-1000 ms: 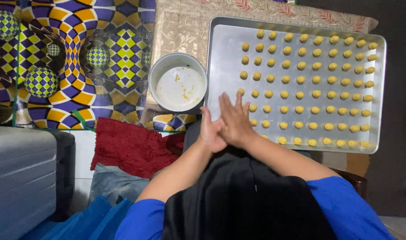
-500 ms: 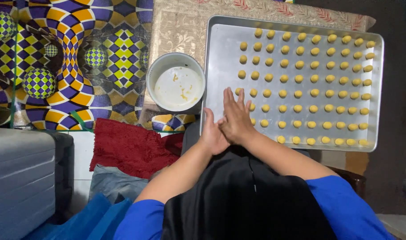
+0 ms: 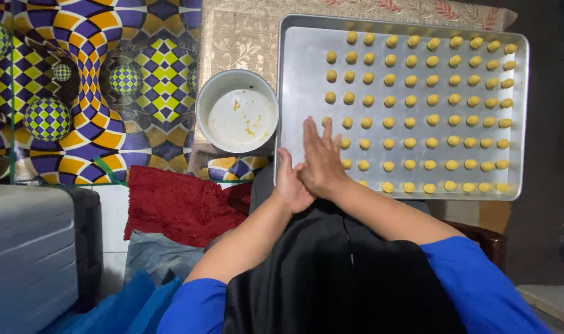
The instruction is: Shaping dough into small balls, arranging them on a baking tray, and placing the tray into a commercial oven.
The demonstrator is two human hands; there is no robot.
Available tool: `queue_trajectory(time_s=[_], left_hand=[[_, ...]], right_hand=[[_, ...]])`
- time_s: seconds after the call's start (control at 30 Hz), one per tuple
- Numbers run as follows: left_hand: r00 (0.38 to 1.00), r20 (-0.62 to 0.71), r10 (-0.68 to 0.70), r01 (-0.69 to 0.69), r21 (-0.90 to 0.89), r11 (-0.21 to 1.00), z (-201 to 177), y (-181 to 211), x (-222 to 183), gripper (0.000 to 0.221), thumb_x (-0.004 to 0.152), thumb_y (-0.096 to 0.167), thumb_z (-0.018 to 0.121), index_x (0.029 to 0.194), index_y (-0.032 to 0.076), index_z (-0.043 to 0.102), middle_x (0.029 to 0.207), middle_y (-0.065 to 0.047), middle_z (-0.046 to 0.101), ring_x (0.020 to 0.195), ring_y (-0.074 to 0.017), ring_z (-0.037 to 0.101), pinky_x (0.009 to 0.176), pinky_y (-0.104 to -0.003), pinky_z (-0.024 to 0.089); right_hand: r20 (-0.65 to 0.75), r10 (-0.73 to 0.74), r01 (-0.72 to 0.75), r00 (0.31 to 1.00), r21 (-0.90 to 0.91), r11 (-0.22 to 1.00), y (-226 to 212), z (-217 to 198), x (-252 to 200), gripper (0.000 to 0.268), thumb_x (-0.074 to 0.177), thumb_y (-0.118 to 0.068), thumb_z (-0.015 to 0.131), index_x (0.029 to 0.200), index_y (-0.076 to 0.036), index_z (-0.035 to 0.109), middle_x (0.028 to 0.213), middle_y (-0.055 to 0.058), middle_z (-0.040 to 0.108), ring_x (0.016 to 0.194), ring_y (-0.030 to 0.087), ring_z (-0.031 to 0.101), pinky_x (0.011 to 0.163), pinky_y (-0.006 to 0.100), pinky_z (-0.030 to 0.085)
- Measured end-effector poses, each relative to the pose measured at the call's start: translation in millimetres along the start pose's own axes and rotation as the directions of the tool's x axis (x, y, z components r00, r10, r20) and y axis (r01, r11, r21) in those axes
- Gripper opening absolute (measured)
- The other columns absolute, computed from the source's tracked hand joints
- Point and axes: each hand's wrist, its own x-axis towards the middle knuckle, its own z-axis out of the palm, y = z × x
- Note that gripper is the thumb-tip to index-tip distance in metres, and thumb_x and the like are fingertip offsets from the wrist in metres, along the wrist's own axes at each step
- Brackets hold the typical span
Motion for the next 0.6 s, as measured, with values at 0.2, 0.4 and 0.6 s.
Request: queue_trajectory(time_s=[0.2,0.4,0.6], left_hand=[[0.996,-0.079,0.041,-0.043,-0.022,0.999,36,6,-9,0.108,0.074,0.099,0.034,0.154,0.028,0.044,0.159,-0.012,0.042,0.143,-0.0377,0.042,0.12,-0.052,0.032],[0.996,-0.091,0.015,-0.022,-0.078,0.997,17,4,-9,0.124,0.066,0.105,0.032,0.149,0.017,0.054,0.14,-0.017,0.062,0.129,-0.0372,0.058,0.113,-0.052,0.044],[0.986,-0.163,0.038,-0.036,0.018,0.999,58,7,-27,0.122,0.07,0.101,0.033,0.152,0.012,0.048,0.155,-0.019,0.048,0.142,-0.0377,0.045,0.12,-0.05,0.034]], right_hand=[[-0.197,-0.484,0.485,0.853,-0.045,0.873,-8,37,-21,0.105,0.092,-0.08,0.036,0.161,-0.001,0.032,0.167,0.023,0.028,0.151,0.059,0.009,0.118,0.067,-0.002],[0.064,-0.089,0.093,0.994,-0.061,0.994,15,6,-11,0.096,0.094,-0.06,0.04,0.165,-0.001,0.013,0.167,0.027,0.022,0.146,0.067,0.002,0.101,0.087,0.006],[0.026,-0.296,0.297,0.955,-0.098,0.95,-22,-1,-8,0.096,0.098,-0.072,0.025,0.161,0.0,0.023,0.161,0.03,0.03,0.14,0.07,0.019,0.1,0.086,0.016]])
